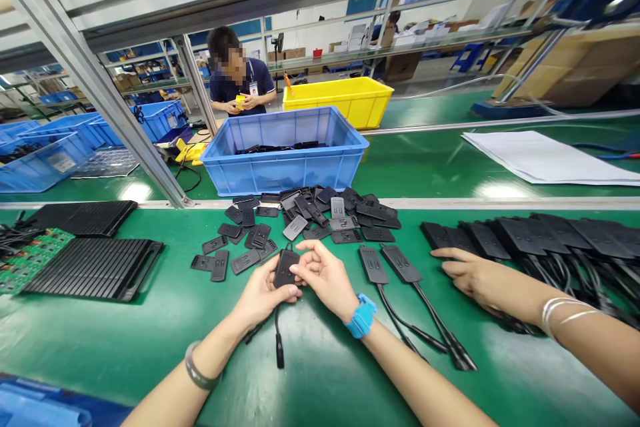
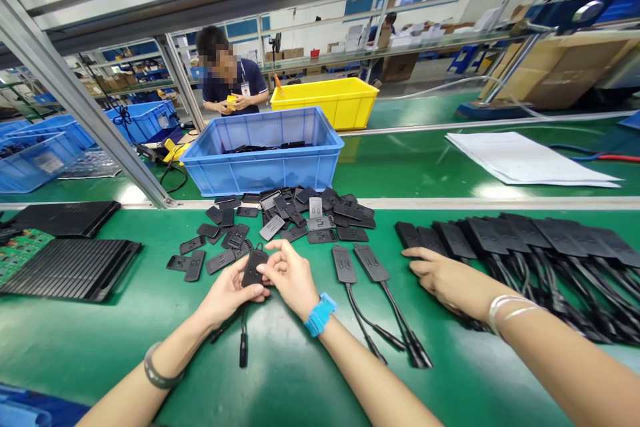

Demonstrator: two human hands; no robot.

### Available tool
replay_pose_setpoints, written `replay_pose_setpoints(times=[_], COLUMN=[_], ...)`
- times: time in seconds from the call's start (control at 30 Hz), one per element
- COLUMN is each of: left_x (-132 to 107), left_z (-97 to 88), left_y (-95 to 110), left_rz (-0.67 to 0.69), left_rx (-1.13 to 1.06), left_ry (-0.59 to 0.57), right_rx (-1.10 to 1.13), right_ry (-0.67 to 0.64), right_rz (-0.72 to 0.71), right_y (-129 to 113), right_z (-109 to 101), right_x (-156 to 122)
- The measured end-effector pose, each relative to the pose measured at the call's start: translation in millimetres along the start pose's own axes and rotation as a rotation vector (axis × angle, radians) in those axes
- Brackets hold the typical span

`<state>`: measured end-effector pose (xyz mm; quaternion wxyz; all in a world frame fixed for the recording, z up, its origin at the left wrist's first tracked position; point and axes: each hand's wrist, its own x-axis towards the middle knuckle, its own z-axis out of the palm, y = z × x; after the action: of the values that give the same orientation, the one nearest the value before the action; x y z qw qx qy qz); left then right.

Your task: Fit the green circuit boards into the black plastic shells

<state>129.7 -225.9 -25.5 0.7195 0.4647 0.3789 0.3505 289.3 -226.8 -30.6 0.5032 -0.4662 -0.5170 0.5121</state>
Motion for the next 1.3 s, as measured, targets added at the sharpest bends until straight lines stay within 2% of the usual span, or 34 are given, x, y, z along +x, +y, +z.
replay_pose_setpoints(times=[0.07, 0.2, 0.33, 0.43, 0.53, 0.63, 0.73, 0.9, 1.1, 1.2, 1.3], left_x=[0.0, -1.1, -2.2, -1.9, -2.6, -5.2, -7.7, -7.3, -3.2, 2.6, 15.6], left_z=[-0.6, -0.6, 2.8, 8.0, 13.6, 16.4, 14.8, 9.1, 6.1, 2.0, -15.3], left_y=[-0.2, -2.8, -8.7, -15.2, -22.2, -26.6, -26.0, -20.2, -17.2, -14.1, 1.5], left_rz=[0.004, 0.019, 0.021, 0.038, 0.061, 0.025, 0.017, 0.107, 0.181, 0.232, 0.307], left_rx=[0.017, 0.091, 0.152, 0.096, -0.062, -0.125, -0.037, 0.181, 0.245, 0.217, 0.137], left_ry=[-0.016, -0.011, 0.02, 0.037, 0.025, -0.1, -0.206, -0.107, -0.03, 0.026, 0.16], right_rx=[0.028, 0.003, -0.14, -0.361, -0.694, -0.921, -1.14, -1.59, -1.733, -1.78, -1.627], right_ry=[-0.014, -0.141, -0.088, -0.008, 0.081, 0.039, -0.006, 0.062, 0.079, 0.118, 0.066], right_rz=[0.036, 0.05, 0.016, -0.063, -0.203, -0.217, -0.154, -0.026, -0.077, -0.203, -0.469], right_y=[-1.6, -2.6, 0.5, -1.9, -8.6, -13.2, -13.5, -13.9, -17.2, -9.2, 7.7], right_z=[0.1, -2.3, -3.3, 1.3, 8.8, 10.2, -0.1, -27.7, -62.1, -69.8, -53.9], right_x=[0.7, 3.1, 2.7, -3.0, -11.5, -16.1, -12.3, 0.5, 4.8, 8.0, 10.7])
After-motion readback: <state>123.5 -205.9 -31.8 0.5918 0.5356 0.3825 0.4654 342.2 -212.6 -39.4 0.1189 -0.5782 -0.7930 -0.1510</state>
